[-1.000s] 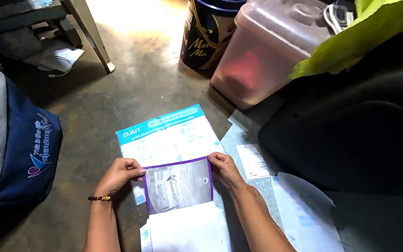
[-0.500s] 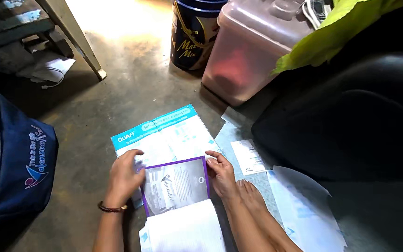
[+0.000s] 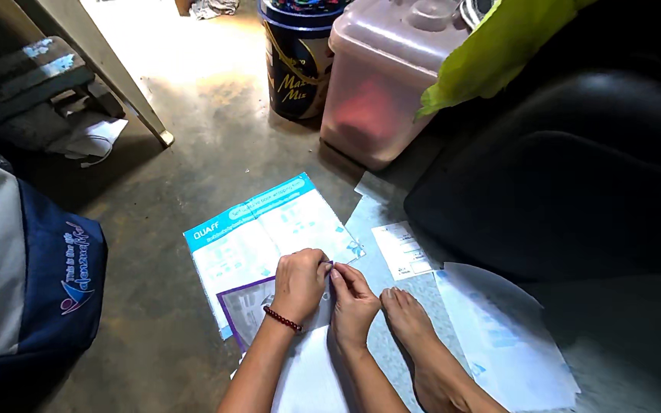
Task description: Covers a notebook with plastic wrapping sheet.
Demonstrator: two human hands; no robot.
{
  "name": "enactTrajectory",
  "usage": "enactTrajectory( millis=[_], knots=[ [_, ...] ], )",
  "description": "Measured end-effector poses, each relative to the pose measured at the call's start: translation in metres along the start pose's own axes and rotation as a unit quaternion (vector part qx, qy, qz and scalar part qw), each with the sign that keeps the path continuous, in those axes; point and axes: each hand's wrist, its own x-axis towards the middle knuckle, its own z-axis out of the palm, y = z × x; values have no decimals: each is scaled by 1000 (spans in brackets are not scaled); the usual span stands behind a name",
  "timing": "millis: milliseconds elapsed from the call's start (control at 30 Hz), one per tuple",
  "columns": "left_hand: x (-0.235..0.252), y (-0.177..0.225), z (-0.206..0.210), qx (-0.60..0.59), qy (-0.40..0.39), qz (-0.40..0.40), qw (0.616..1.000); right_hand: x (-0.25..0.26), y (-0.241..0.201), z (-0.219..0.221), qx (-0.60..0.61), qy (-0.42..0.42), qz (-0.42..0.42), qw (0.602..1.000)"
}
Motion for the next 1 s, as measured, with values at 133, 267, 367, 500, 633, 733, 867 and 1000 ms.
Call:
enactTrajectory(
  millis=[133,267,367,500,633,733,867,1000],
  knots=[
    [-2,-2,6,-1,31,24,999,0,0,0,15,-7,10,1000],
    [-2,-8,11,-34,69,51,996,6,-2,-7,19,-49,36,998],
    [-2,-14,15,-70,91,69,991,11,-8,-12,27,-88,77,993],
    [-2,-14,21,-51,111,121,985,17,-9,-17,7,-111,98,989],
    [-33,-16,8,43,222,98,969,22,-12,-15,-7,-107,117,987],
    [-68,-46,-12,-14,385,-28,922,31,-12,-14,12,-87,159,983],
    [-95,-73,-28,-354,344,-220,841,32,-11,-12,43,-89,160,982],
    [-93,-80,-17,-504,366,-239,745,31,-12,-9,46,-87,154,983]
  ],
)
